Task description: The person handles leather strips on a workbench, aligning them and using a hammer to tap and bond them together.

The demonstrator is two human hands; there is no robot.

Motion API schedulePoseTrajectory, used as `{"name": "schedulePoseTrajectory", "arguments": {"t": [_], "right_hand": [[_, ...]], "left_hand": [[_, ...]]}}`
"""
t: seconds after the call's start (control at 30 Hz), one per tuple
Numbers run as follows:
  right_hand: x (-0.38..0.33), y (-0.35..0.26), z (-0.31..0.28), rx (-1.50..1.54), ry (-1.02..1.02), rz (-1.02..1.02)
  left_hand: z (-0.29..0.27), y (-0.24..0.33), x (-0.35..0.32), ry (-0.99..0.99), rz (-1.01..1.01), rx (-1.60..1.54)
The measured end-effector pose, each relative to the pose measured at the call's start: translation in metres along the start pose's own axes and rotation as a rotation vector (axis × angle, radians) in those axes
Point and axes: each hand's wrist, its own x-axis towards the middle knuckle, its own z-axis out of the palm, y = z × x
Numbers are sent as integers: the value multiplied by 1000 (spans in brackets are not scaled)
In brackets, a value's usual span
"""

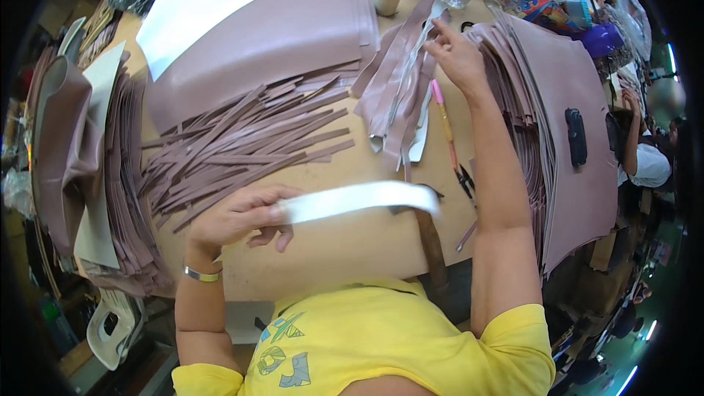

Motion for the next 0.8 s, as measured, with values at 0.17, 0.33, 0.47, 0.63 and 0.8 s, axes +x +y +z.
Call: {"name": "schedulePoseTrajectory", "arguments": {"t": [0.17, 0.33, 0.47, 0.63, 0.8], "right_hand": [[-111, -65, 36, 385, -415, -414], [-198, -104, 83, 643, -974, -183], [-198, -86, 61, 628, -968, -98], [-202, -82, 55, 536, -934, -32], [-223, -91, 79, 355, -719, -231]], "left_hand": [[2, -77, 0, 47, -180, 21], [-2, -81, -10, 142, -75, 13], [-21, -98, -45, 332, -44, 196], [-41, -111, -82, 458, -251, 416], [-43, -110, -114, 623, -379, 586]]}}
